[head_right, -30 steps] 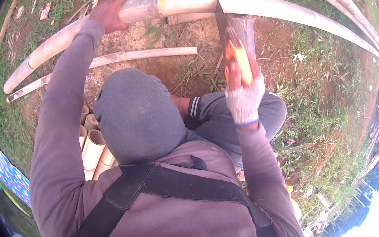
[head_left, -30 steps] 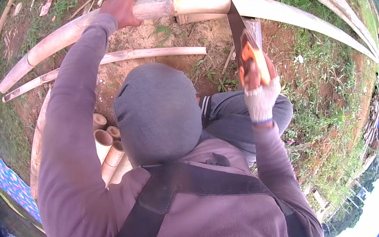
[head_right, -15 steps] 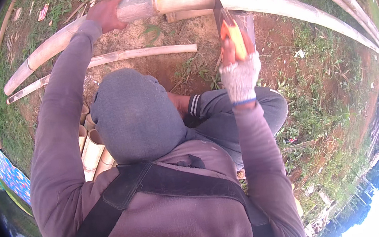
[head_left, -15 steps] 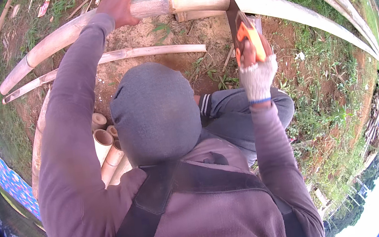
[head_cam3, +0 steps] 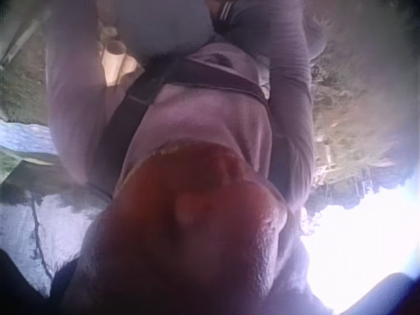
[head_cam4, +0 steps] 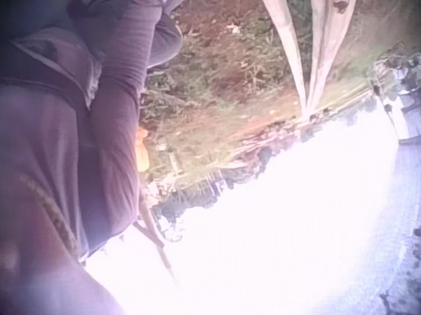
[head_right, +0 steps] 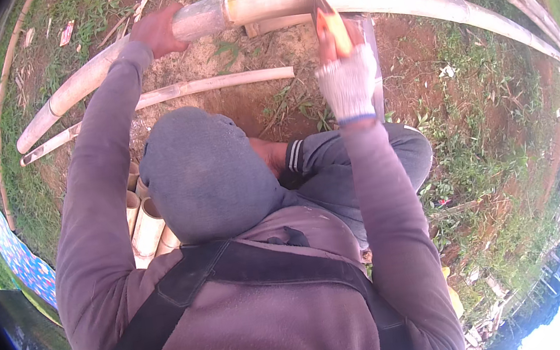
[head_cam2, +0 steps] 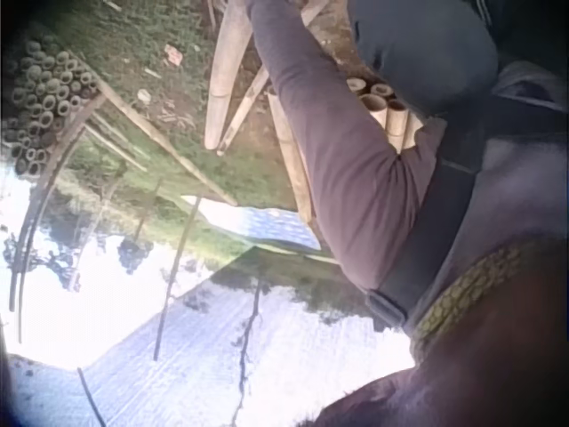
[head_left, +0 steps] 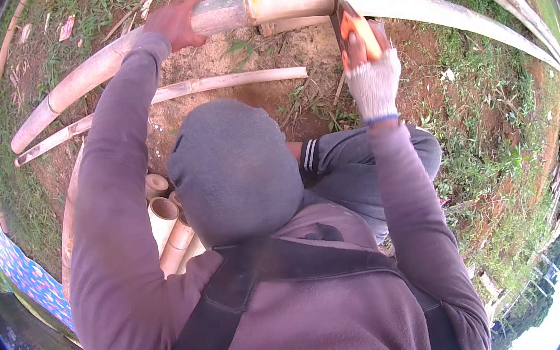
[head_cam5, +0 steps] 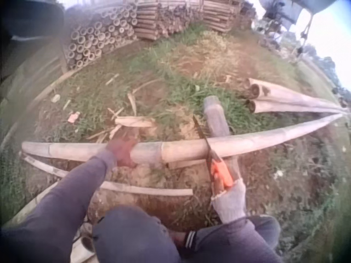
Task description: The person sits on the ground and uses a hand saw to cut long bamboo poles into shorter sections. After each cut, the person places the cut piece onto a nearby stack of bamboo.
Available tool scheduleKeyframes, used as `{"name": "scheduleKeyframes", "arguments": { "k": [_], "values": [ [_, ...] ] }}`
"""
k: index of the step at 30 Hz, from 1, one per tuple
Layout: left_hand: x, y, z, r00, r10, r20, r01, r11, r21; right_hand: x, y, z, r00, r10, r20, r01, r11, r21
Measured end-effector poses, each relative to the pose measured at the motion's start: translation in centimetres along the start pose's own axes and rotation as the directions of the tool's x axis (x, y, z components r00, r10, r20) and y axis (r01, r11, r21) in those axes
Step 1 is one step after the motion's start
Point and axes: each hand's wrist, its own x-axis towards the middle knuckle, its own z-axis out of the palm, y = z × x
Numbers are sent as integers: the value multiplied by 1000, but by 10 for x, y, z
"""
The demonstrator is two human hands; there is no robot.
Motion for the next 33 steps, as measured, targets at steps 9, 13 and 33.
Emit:
{"name": "scheduleKeyframes", "arguments": {
  "k": [9,13,33],
  "values": [
    [4,10,-16,997,-36,69,38,999,-32,-131,14,-66,996,74,-47,-73,997,8],
    [14,16,-20,997,-41,69,43,999,-19,14,27,6,999,-21,-28,21,1000,-1],
    [5,3,-15,996,-47,71,47,999,2,-27,-2,-22,999,36,40,-34,998,-49]
  ]
}}
